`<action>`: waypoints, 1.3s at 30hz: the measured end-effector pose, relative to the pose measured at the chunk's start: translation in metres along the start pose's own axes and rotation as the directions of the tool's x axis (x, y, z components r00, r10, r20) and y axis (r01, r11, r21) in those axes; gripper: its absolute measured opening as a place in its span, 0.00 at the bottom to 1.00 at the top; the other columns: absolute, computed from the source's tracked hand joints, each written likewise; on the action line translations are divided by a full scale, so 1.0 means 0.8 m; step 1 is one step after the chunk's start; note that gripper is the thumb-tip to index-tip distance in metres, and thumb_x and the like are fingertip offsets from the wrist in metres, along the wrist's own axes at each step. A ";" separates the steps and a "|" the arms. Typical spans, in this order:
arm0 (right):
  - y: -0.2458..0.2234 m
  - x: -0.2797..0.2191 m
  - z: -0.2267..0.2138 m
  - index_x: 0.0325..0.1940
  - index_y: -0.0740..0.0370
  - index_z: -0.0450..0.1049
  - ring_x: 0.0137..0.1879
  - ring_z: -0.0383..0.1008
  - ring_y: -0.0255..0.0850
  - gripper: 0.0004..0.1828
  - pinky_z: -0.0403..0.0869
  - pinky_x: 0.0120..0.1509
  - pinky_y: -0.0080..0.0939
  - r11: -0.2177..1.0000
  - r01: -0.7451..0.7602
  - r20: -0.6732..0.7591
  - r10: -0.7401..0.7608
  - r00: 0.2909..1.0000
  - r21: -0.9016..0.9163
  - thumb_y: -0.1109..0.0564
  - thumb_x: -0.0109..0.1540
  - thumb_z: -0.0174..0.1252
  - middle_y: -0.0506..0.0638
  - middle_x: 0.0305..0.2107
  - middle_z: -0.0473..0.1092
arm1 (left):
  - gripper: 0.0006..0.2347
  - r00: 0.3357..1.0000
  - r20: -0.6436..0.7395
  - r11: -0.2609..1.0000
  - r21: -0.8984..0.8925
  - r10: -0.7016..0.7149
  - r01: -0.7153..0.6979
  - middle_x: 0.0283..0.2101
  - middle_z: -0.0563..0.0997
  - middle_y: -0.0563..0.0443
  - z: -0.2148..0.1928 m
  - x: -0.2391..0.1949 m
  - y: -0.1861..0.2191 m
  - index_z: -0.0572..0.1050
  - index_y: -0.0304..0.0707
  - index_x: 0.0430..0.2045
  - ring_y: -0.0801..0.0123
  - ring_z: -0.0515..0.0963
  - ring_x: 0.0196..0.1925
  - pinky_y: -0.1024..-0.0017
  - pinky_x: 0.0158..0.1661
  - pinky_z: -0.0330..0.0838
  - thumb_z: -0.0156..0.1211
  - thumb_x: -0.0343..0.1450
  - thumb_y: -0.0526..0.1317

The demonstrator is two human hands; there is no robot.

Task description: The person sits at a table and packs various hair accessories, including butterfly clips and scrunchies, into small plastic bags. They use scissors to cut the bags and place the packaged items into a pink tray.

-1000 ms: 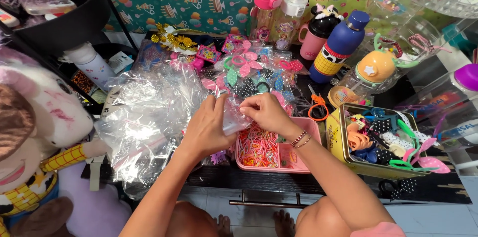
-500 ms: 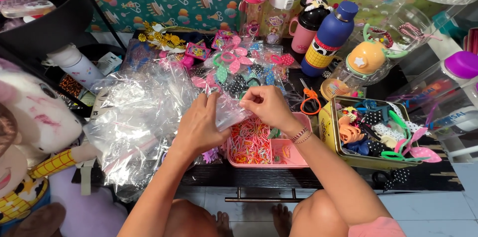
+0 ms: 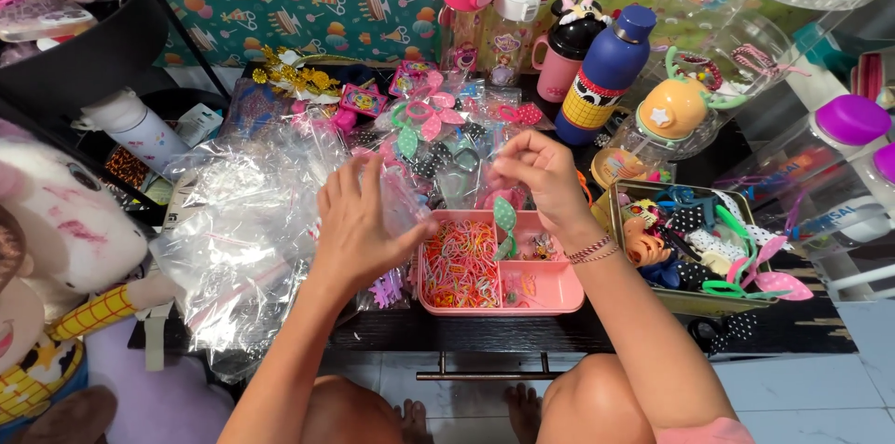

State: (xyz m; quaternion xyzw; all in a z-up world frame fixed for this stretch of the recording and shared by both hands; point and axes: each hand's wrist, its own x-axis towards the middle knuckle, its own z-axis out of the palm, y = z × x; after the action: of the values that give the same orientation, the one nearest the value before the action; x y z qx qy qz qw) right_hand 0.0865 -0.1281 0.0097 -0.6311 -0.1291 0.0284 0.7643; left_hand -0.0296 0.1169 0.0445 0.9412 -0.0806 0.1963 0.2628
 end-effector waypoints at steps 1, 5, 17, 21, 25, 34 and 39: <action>-0.004 -0.004 0.001 0.38 0.66 0.73 0.30 0.82 0.42 0.07 0.80 0.36 0.35 1.000 0.003 -0.001 -0.003 1.000 -0.001 0.65 0.58 0.64 0.58 0.25 0.77 | 0.43 1.000 -0.002 1.000 0.000 0.003 -0.003 0.57 0.65 0.25 0.000 0.004 0.010 0.61 0.23 0.64 0.36 0.65 0.59 0.44 0.60 0.56 0.68 0.61 0.59; -0.016 -0.022 0.007 0.39 0.68 0.78 0.30 0.78 0.38 0.07 0.78 0.37 0.34 0.994 -0.089 0.209 0.073 0.975 0.067 0.68 0.56 0.65 0.56 0.26 0.77 | 0.31 0.995 -0.092 0.825 -0.559 0.039 -0.084 0.60 0.67 0.27 0.012 0.011 0.036 0.61 0.28 0.64 0.34 0.62 0.66 0.44 0.66 0.53 0.64 0.70 0.46; -0.022 -0.037 -0.002 0.25 0.67 0.74 0.23 0.59 0.25 0.12 0.60 0.28 0.23 0.991 0.077 0.234 -0.049 0.971 -0.114 0.61 0.58 0.69 0.45 0.13 0.61 | 0.08 0.971 0.229 0.229 -0.944 -0.070 0.239 0.23 0.82 0.40 0.106 0.034 0.009 0.76 0.27 0.31 0.64 0.84 0.24 0.75 0.27 0.79 0.70 0.67 0.33; -0.030 -0.039 -0.006 0.29 0.66 0.76 0.21 0.67 0.29 0.10 0.69 0.28 0.25 0.995 -0.015 0.160 0.031 0.987 -0.101 0.58 0.63 0.65 0.50 0.13 0.68 | 0.07 0.965 0.172 0.361 -0.902 -0.197 0.234 0.22 0.82 0.42 0.098 0.032 0.011 0.79 0.29 0.31 0.66 0.83 0.22 0.76 0.21 0.76 0.64 0.73 0.37; -0.026 -0.033 -0.026 0.33 0.66 0.79 0.25 0.74 0.27 0.06 0.75 0.33 0.25 0.990 -0.030 0.092 0.042 0.995 -0.135 0.59 0.61 0.65 0.50 0.17 0.73 | 0.09 0.915 0.052 0.572 -0.766 -0.399 0.293 0.26 0.82 0.40 0.081 0.036 -0.032 0.82 0.33 0.35 0.63 0.82 0.26 0.73 0.23 0.77 0.66 0.72 0.42; -0.022 -0.033 -0.030 0.41 0.71 0.79 0.26 0.76 0.32 0.07 0.78 0.35 0.27 0.992 -0.025 0.063 0.032 0.997 -0.121 0.64 0.60 0.64 0.54 0.20 0.74 | 0.30 0.925 -0.371 0.904 0.361 -0.083 0.226 0.52 0.72 0.38 0.052 0.027 -0.035 0.73 0.33 0.54 0.45 0.70 0.53 0.54 0.51 0.60 0.78 0.57 0.41; -0.015 -0.045 -0.021 0.33 0.67 0.79 0.19 0.70 0.34 0.05 0.72 0.24 0.27 0.993 -0.048 0.256 0.074 0.964 -0.104 0.62 0.61 0.66 0.53 0.13 0.71 | 0.24 0.995 -0.098 0.760 -0.646 0.021 -0.079 0.59 0.71 0.29 0.047 0.025 0.061 0.67 0.34 0.62 0.33 0.65 0.66 0.43 0.65 0.56 0.64 0.70 0.38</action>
State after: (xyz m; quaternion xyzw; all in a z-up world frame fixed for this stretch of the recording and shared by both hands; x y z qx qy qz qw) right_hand 0.0539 -0.1541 0.0128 -0.6620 -0.2096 0.1278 0.7081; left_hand -0.0116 0.0544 0.0457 0.7807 -0.1574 0.2028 0.5698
